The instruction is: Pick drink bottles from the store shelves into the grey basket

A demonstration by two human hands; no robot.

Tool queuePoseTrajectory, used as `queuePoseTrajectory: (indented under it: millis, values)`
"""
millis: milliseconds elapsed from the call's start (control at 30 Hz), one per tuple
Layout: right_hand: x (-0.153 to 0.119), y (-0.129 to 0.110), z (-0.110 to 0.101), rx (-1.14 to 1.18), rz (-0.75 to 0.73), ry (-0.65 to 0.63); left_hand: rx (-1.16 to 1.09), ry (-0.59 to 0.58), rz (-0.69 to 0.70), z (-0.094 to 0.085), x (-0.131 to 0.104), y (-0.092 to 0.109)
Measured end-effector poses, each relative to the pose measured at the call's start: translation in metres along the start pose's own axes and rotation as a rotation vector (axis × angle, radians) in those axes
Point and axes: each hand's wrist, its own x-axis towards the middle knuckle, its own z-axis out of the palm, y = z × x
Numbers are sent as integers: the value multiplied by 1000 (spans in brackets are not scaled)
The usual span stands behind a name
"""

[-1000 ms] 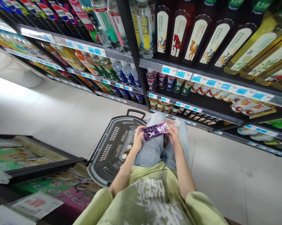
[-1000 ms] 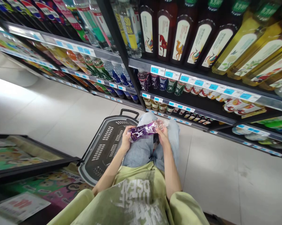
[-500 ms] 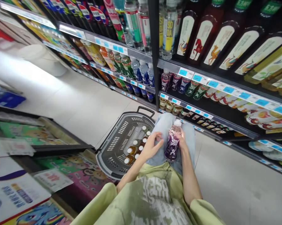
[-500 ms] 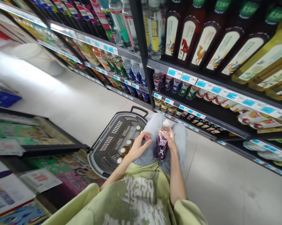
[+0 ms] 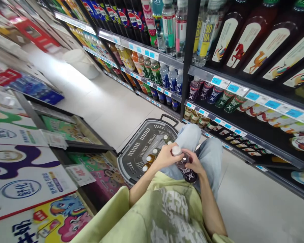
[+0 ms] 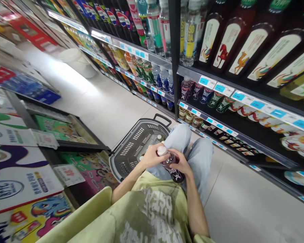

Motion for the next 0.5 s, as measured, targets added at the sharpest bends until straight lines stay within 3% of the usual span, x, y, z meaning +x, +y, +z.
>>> queuePoseTrajectory:
  millis: [67, 233, 367, 500]
  values:
    - [0, -2, -2, 50, 39, 37, -38, 51, -32, -2, -5, -1]
    - [6, -1, -12, 57, 79, 314, -75, 251, -68, -19, -22, 0]
    - [9, 0, -17, 72, 47, 511, -95, 459, -36, -51, -26, -7]
    - [10, -1, -15, 70, 48, 595, -84, 667, 8, -87, -22, -16]
